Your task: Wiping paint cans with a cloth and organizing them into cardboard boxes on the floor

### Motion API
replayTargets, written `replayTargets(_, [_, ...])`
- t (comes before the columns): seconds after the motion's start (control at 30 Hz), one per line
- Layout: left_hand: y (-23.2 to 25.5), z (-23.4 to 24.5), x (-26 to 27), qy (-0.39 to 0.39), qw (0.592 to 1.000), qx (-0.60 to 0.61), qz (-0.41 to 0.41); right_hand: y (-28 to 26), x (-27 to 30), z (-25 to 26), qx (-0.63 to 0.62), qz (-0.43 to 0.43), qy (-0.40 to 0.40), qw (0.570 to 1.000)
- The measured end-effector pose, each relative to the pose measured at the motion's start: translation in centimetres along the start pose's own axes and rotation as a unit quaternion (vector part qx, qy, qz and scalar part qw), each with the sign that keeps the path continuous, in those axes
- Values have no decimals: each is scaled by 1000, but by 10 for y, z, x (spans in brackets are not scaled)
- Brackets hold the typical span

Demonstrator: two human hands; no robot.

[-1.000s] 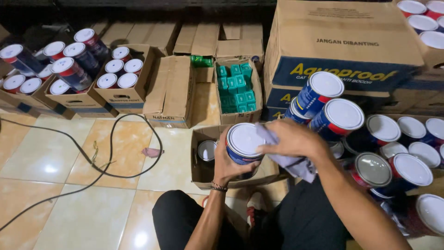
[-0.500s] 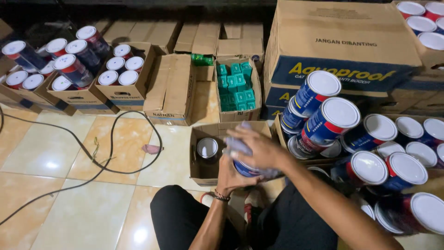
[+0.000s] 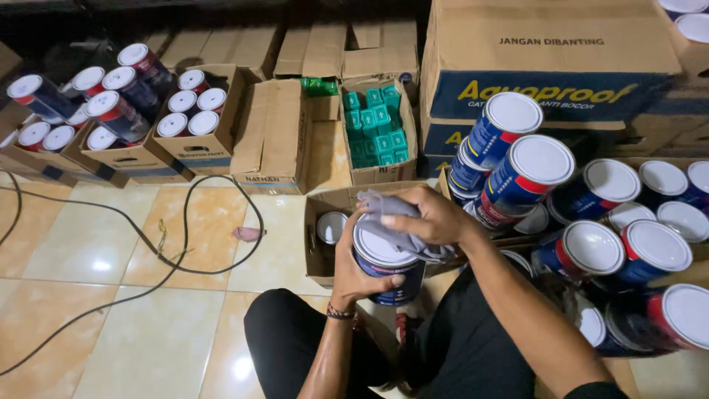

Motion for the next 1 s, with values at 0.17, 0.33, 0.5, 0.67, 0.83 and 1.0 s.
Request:
replayTargets(0.17, [-6,-12,5,-5,994,111,-23,12,11,22,-166,-43,103,980])
replayTargets(0.33, [11,-14,4,26,979,191,-62,60,47,17,-213,-66,235,946])
replayTargets(0.5, [16,-8,4,73,980,157,-103,101,98,-47,-340,-62,358,867])
replayTargets(0.67, [25,-21,-7,143,968,167,-123,143,154,-143,-503,-45,530,681])
replayTargets(0.83, [29,-11,3,105,987,91,-84,137,176,-136,-589,28,584,558])
replayTargets(1.0, [12,-8,34,86,984,137,-75,113,168,-125,-604,51,543,581])
Point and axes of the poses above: each hand's wrist, its own x-axis away from the middle knuckle, its own z-axis out of the back of the hand, y = z × x, the point moved 7 cm from there along -x, towards the middle knuckle, and after that the axes turned 9 degrees about -x, right-handed, at the moved point
